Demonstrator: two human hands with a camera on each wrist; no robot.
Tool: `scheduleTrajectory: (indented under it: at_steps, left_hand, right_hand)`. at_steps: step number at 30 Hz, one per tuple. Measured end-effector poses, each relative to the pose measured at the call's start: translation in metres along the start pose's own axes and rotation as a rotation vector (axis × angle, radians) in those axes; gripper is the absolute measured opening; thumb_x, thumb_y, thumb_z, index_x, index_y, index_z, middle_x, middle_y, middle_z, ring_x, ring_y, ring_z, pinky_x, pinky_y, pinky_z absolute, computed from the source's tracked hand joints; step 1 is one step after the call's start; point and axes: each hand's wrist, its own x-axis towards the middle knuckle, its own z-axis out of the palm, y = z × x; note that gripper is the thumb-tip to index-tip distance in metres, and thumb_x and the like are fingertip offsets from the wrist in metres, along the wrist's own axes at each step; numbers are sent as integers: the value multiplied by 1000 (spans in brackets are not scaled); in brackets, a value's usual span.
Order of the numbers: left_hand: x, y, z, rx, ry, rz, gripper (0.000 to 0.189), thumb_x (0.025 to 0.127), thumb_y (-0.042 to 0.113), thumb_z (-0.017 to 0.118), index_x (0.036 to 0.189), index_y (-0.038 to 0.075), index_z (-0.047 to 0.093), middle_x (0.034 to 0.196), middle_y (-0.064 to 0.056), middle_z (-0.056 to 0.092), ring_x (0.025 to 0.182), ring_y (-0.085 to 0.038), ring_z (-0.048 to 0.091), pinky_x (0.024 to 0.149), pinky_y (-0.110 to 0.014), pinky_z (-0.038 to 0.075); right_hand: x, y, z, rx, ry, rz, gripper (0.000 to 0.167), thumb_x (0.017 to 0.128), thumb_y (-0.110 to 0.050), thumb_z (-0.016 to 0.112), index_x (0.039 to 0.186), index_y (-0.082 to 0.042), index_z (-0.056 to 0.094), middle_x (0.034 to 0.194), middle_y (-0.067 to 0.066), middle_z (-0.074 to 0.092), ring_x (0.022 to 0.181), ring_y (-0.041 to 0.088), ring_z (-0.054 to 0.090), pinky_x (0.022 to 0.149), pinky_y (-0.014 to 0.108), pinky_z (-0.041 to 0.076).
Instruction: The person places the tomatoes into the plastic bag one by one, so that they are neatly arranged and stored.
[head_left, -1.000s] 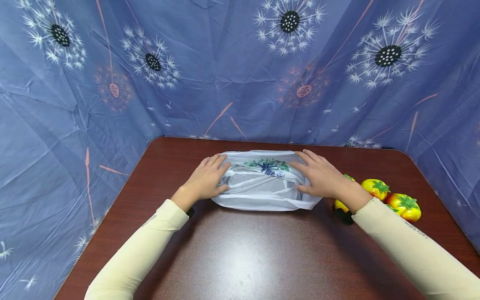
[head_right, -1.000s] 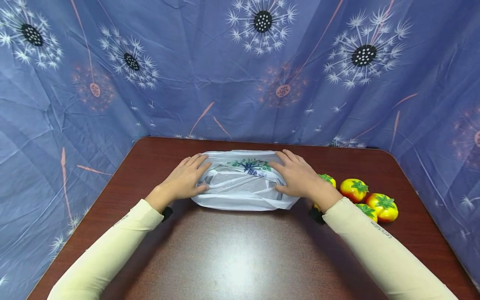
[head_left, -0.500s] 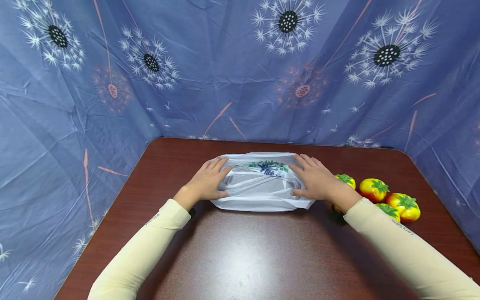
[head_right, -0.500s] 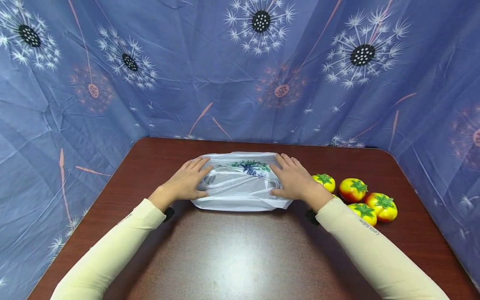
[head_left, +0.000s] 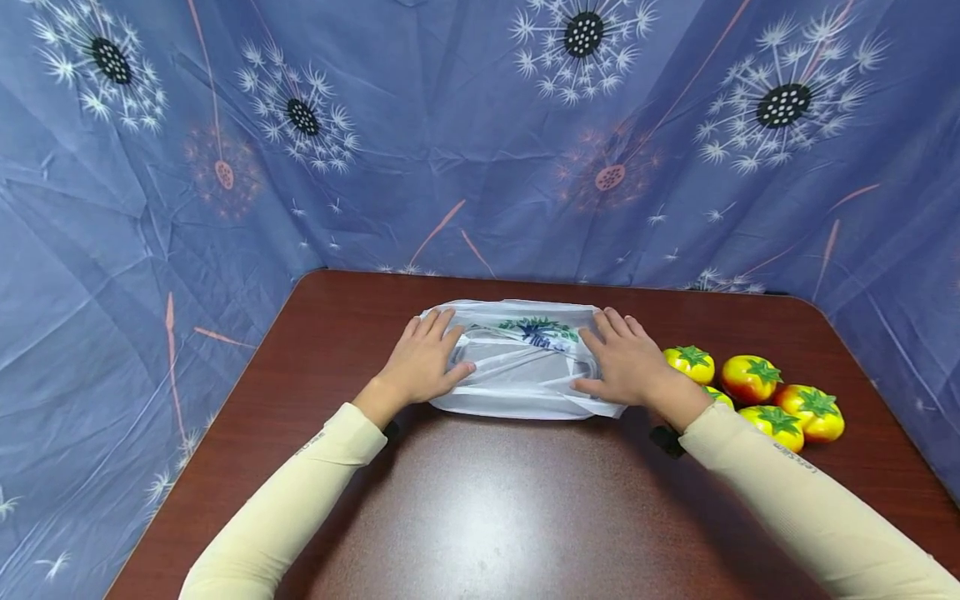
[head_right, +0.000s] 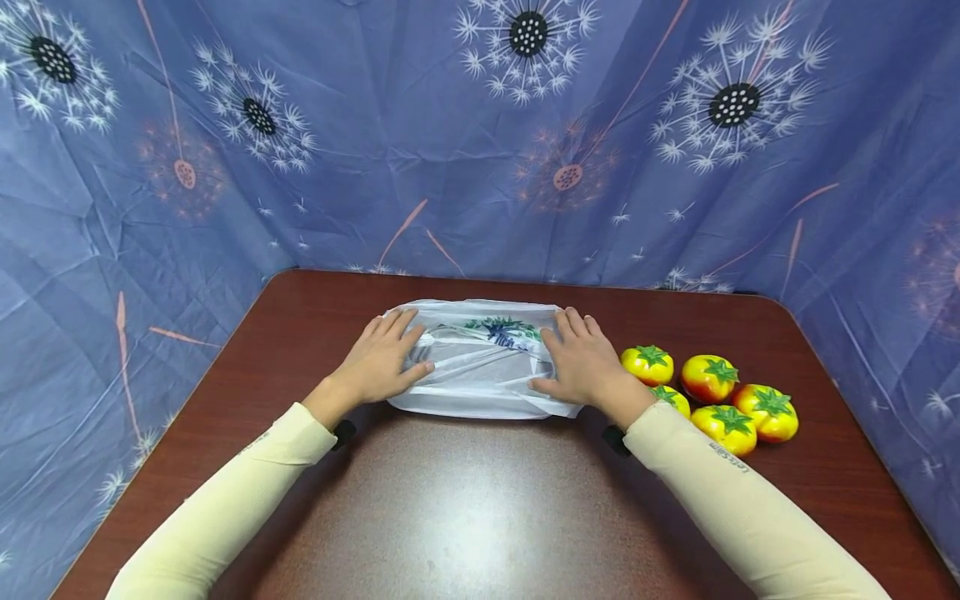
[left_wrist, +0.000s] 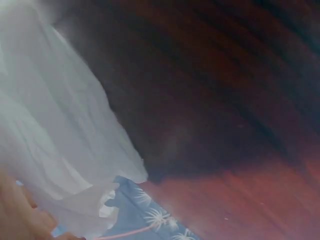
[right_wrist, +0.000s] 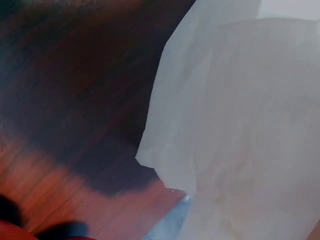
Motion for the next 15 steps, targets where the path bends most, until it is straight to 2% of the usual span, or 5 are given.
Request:
scheduleTrajectory:
  at_steps: [5, 7, 11, 15]
  left_hand:
    - [-3, -3, 3, 22, -58, 24, 98, 80, 73, 60, 153, 11, 36, 165, -14, 21, 154, -34, 20, 123, -55, 20]
    - [-5, -7, 5, 12, -79, 45, 103, 76, 72, 65, 154, 11, 35, 166, -13, 19, 154, -34, 18, 124, -54, 19]
    - [-9, -12, 7, -9, -68, 78, 109, 69, 68, 75, 153, 11, 36, 165, -15, 21, 153, -36, 21, 123, -55, 20]
    - [-11, -14, 8, -3, -102, 79, 112, 66, 64, 80, 154, 11, 33, 166, -17, 18, 153, -38, 19, 124, -54, 19]
  right_hand:
    - [-2, -2, 3, 50, -48, 16, 94, 86, -68, 55, 154, -5, 35, 164, 26, 18, 151, 46, 17, 120, 63, 18]
    - [-3, -1, 4, 60, -57, 14, 97, 84, -70, 56, 154, -6, 33, 164, 25, 17, 152, 45, 17, 120, 63, 18]
    - [-3, 1, 6, 57, -58, 10, 102, 81, -69, 60, 154, -4, 33, 164, 24, 18, 152, 45, 16, 120, 63, 18]
    - [-2, 3, 6, 18, -76, 12, 106, 76, -64, 68, 153, -1, 33, 164, 23, 21, 152, 45, 16, 121, 62, 18]
